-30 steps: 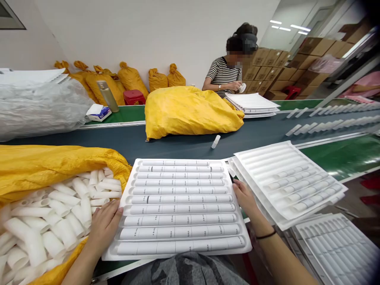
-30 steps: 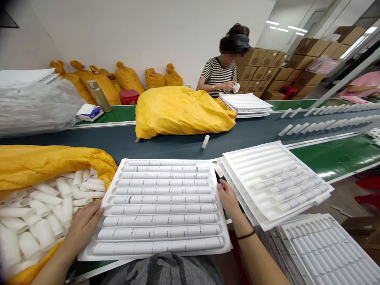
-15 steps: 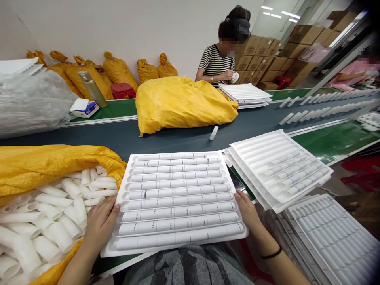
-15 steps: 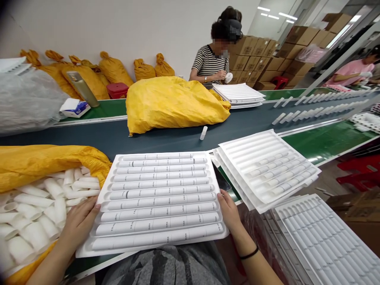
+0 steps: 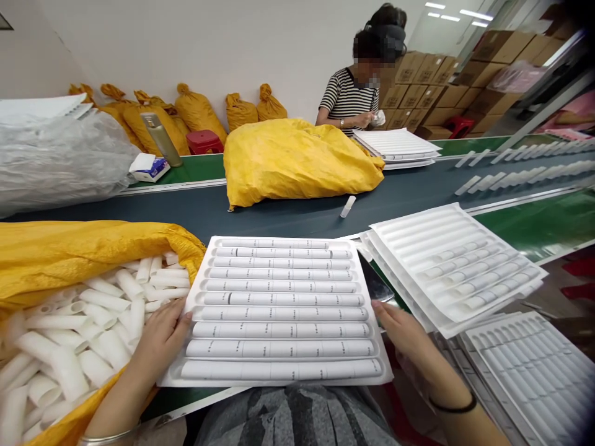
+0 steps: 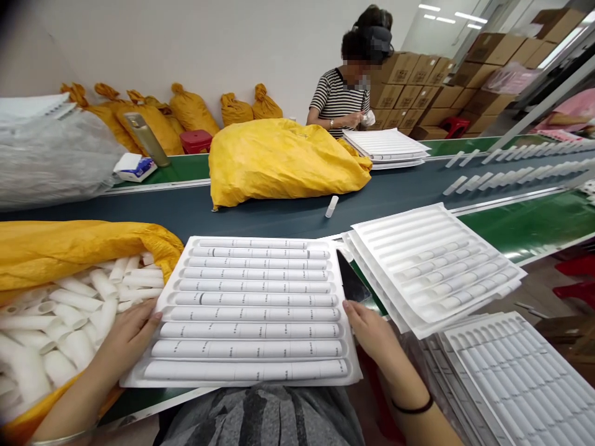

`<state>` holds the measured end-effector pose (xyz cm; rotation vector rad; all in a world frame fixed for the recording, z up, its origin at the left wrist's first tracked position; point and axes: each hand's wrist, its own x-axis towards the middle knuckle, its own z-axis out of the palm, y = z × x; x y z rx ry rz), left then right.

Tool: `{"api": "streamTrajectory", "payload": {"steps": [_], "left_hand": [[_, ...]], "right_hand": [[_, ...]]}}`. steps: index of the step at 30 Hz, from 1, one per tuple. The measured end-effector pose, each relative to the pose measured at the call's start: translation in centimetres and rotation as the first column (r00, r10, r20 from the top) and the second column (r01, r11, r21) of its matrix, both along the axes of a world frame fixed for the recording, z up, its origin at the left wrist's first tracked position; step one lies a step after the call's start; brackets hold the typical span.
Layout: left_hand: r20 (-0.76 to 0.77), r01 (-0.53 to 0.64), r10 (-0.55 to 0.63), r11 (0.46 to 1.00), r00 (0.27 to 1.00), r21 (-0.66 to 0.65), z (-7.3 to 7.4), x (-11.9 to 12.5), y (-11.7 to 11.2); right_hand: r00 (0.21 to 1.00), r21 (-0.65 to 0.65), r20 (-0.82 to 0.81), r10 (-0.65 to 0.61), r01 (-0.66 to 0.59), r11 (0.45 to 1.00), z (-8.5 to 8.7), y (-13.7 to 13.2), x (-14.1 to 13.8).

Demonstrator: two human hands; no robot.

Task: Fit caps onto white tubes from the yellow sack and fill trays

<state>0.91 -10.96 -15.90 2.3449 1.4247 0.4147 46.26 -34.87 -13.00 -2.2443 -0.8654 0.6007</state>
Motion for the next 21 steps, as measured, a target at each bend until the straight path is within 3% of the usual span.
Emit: {"api": "streamTrajectory", "payload": {"steps": [2,5,8,11,17,19,21], "left_hand": [[-0.004,-0.015,0.016,1.000,1.000,0.008,0.6,0.2,-0.8],[-0.003,-0.043,0.043,0.999,0.999,0.020,2.4,0.3,-1.6],[-0.080,-0.093,0.102,0.990,0.992,0.106,4.8,0.1,-0.7],[-0.259,-0.086,0.136,0.976,0.956,0.198,6.4,0.3,2.2],[-0.352,0.077,-0.027,0.989,0.936,0.128,5.9,1.8,7.3],[-0.338,0.082,-0.036,0.989,0.941,0.122,5.9,1.4,7.7],[-0.302,0.048,-0.003,0.989,0.953,0.141,6.4,0.8,7.5]], "right_hand": [[0.947,-0.112,0.301,0.115,-0.085,0.990,2.3,2.5,1.3],[0.756,-0.127,0.559,0.341,-0.328,0.936,4.3,8.3,2.7],[0.577,-0.345,0.542,0.611,-0.510,0.788,4.6,14.2,3.6],[0.487,-0.492,0.456,0.745,-0.560,0.667,4.6,17.5,4.2],[0.384,-0.518,0.453,0.804,-0.620,0.589,5.1,17.5,5.1],[0.400,-0.476,0.474,0.785,-0.634,0.610,5.0,16.8,5.7],[0.468,-0.386,0.508,0.724,-0.628,0.676,5.0,16.0,6.2]]}}
